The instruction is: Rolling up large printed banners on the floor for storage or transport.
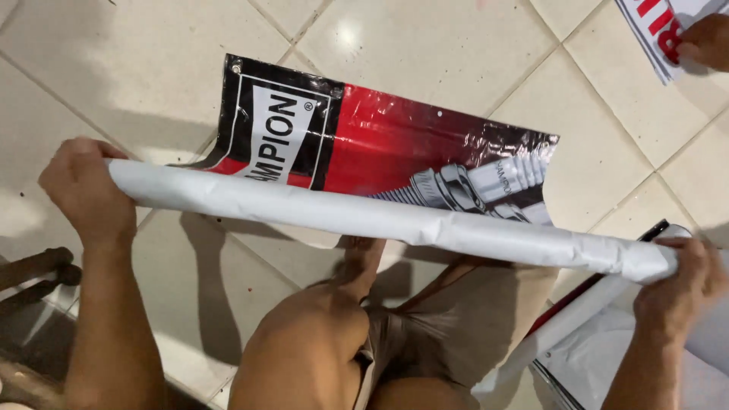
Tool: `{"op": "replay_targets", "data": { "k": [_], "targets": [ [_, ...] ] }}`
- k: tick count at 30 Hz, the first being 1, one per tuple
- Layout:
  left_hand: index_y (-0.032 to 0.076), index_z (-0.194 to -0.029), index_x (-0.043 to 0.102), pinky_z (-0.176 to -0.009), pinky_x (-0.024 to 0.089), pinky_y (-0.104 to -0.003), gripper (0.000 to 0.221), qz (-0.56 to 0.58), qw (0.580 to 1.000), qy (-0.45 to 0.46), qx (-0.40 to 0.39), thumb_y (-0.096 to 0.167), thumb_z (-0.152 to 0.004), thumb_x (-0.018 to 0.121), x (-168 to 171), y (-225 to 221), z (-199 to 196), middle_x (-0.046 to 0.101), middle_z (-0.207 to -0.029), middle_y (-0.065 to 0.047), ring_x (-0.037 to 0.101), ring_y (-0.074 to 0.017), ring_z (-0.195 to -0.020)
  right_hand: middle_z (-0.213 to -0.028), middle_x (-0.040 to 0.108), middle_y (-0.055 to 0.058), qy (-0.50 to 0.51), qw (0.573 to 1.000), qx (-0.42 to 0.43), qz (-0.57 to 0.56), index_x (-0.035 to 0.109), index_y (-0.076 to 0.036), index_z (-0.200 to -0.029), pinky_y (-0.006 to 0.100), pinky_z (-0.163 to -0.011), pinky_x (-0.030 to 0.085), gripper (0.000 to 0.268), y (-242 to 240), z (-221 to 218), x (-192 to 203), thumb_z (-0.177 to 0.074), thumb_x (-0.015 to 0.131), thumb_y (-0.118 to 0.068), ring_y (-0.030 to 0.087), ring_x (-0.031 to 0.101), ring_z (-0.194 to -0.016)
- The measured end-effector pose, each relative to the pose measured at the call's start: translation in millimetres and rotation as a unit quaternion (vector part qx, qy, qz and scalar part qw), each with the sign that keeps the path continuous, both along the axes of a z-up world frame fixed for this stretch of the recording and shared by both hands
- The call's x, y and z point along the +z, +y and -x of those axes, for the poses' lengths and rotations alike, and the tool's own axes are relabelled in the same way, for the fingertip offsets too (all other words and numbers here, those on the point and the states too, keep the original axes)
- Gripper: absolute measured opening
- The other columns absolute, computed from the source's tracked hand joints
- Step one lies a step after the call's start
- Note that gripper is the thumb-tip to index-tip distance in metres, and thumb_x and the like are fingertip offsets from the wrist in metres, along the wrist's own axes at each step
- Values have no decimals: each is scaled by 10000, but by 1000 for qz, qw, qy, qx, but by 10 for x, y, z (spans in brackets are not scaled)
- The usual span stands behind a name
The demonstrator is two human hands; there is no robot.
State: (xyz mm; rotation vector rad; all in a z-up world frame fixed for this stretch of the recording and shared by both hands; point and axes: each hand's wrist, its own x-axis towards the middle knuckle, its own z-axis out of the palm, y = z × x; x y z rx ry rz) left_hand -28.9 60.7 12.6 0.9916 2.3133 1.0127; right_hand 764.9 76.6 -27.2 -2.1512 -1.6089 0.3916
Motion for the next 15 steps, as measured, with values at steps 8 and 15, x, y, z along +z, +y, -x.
{"op": "replay_targets", "data": {
  "k": [8, 15],
  "targets": [
    [-2, -893, 669, -742, 442, -347, 333, -154, 988, 11, -6, 170, -1050, 432, 48, 9, -229, 639, -859, -111, 601, -220, -851, -1231, 637, 318, -185, 973, 44, 128, 706, 23, -1284, 552, -644, 502, 730, -60, 241, 305, -585, 691, 229, 489, 612, -987],
    [8, -955, 670, -760, 456, -376, 286, -93, 994, 12, -52, 142, -1071, 446, -231, -164, -38, 636, -919, -83, 595, -221, -902, -945, 571, -19, 189, 970, -148, -40, 630, -128, -1027, 288, -793, 445, 212, 74, 404, 225, -1078, 486, -275, 124, 592, -954]
  ]
}}
